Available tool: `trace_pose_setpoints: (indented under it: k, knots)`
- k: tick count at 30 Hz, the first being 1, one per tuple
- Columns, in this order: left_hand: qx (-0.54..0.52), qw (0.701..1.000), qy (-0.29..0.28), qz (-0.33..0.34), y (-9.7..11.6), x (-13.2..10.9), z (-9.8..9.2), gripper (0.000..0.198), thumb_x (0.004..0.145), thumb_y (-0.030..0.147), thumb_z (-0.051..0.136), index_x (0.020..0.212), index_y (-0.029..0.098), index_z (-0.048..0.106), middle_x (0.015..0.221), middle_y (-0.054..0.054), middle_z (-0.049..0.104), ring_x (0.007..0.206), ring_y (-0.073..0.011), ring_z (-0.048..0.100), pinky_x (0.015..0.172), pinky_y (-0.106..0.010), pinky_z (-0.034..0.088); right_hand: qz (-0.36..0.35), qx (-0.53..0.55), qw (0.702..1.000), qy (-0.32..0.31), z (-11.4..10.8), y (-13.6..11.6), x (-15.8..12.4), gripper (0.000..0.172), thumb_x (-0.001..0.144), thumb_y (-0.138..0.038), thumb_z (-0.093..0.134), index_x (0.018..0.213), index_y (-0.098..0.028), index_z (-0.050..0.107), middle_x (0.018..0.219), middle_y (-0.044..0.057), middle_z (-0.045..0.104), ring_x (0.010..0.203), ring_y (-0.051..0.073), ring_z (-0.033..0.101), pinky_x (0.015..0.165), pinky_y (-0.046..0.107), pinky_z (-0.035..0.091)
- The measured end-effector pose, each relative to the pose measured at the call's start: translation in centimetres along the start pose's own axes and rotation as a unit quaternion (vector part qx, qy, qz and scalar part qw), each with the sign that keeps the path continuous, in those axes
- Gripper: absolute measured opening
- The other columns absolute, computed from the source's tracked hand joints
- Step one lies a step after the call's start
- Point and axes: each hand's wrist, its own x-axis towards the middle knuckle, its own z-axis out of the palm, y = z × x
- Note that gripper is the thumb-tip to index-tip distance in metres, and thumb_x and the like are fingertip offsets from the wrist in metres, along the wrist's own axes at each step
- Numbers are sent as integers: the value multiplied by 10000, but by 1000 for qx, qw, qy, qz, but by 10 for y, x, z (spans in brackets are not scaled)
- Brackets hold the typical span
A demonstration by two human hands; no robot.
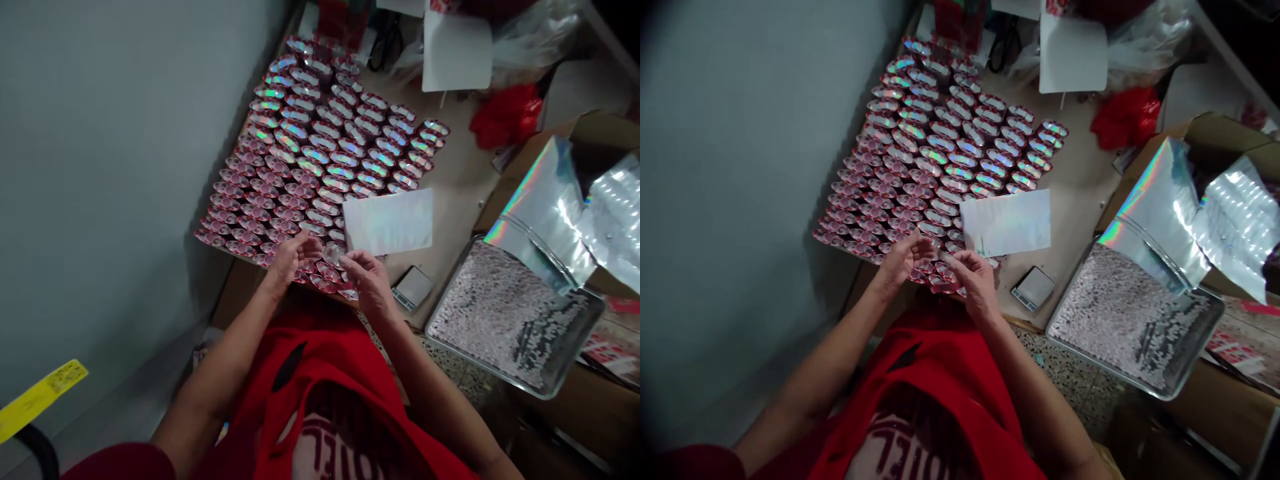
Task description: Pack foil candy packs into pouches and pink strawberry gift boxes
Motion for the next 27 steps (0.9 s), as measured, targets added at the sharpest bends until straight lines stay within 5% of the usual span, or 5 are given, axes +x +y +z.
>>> trace_pose_setpoints:
  k: [6,10,18,22,27]
  knots:
    - [-109,991,-32,-65,-17,-40,-31,431,821,534,818,972,133,768,933,-125,806,838,-224,783,796,-338,642,17,-26,1000,-2,25,21,-18,401,691,-490,936,786,-218,657,598,-75,516,480,66,355,397,198,321]
    - [-77,995,-43,-53,-20,-46,-42,312,747,348,904,936,148,758,934,-86,809,780,-176,770,789,-293,633,31,-34,999,-21,37,31,-25,416,675,-516,934,786,-227,657,612,-66,524,503,90,415,424,230,454]
    - [-3,997,36,-61,-49,-72,-74,358,686,370,938,913,153,767,844,-68,789,766,-170,754,711,-252,594,32,-98,992,71,34,87,-34,406,608,-510,946,699,-178,732,579,-31,578,450,81,420,377,226,402]
    - [123,983,131,33,-70,-77,-84,207,748,368,861,838,192,800,784,-39,757,724,-170,695,717,-281,549,25,-134,981,135,32,128,-32,421,649,-558,886,735,-164,767,595,-14,629,479,116,478,437,261,447]
    - [309,908,189,210,-83,-60,-96,86,826,340,805,808,256,815,892,-46,752,863,-214,678,855,-329,522,-36,-202,962,182,38,157,-13,382,707,-550,812,740,-170,786,690,21,723,662,169,606,692,304,523]
